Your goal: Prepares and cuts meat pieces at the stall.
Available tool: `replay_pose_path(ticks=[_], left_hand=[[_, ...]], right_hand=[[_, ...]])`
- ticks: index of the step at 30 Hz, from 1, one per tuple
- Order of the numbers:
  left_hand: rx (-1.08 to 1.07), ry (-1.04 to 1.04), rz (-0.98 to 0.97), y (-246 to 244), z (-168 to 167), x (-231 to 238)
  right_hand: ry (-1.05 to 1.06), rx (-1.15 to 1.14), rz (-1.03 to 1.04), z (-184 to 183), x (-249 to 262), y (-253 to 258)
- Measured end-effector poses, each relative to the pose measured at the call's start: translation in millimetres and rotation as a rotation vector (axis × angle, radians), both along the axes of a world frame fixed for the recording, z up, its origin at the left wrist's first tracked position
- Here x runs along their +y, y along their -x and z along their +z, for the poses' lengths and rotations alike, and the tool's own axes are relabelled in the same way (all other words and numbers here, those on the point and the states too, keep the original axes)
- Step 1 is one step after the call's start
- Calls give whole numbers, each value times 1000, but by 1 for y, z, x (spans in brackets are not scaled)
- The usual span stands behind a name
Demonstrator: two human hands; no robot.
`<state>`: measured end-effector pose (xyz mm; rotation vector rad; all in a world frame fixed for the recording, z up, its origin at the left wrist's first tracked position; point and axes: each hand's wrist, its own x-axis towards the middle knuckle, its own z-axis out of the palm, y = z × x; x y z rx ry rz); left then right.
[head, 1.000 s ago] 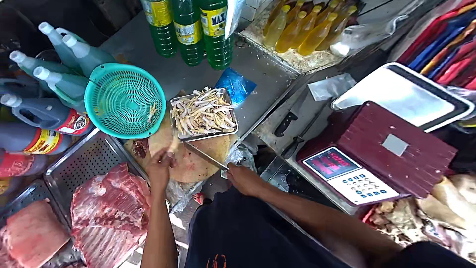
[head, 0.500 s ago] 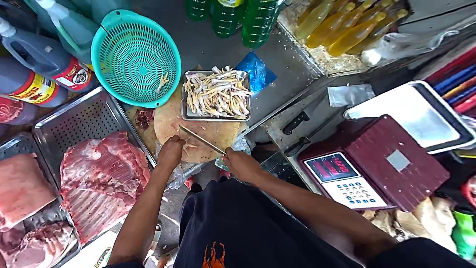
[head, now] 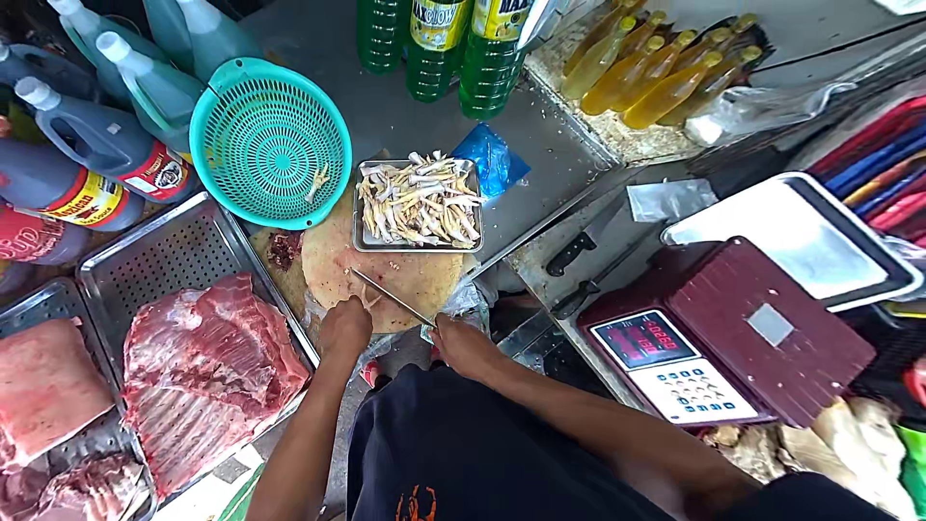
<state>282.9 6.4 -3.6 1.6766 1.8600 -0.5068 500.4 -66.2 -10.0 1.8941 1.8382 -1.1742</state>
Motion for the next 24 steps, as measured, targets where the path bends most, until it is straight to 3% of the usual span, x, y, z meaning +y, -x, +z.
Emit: replay_pose_path(ticks=[6, 8, 11, 14, 17, 19, 22, 24], left_hand=[[-53, 48, 139, -8, -4, -5], [-83, 33, 228, -12, -8, -8], [-327, -121, 461, -9, -20, -15], [-637, -116, 746, -9, -40, -35], [-560, 31, 675, -14, -43, -33], [-549, 66, 640, -15, -45, -32], [-449, 8, 536, -16, -46, -31], [-324, -47, 435, -17, -41, -27]], right_hand=[[-51, 70, -58, 34, 5, 5], [-26, 67, -59, 21, -4, 8], [27, 60, -29, -4, -9, 4], [-10, 100, -43, 17, 3, 2], [-107, 134, -72, 36, 8, 7], [-81, 128, -63, 26, -7, 10], [43, 56, 1, 1, -23, 8], [52, 71, -22, 3, -20, 2]])
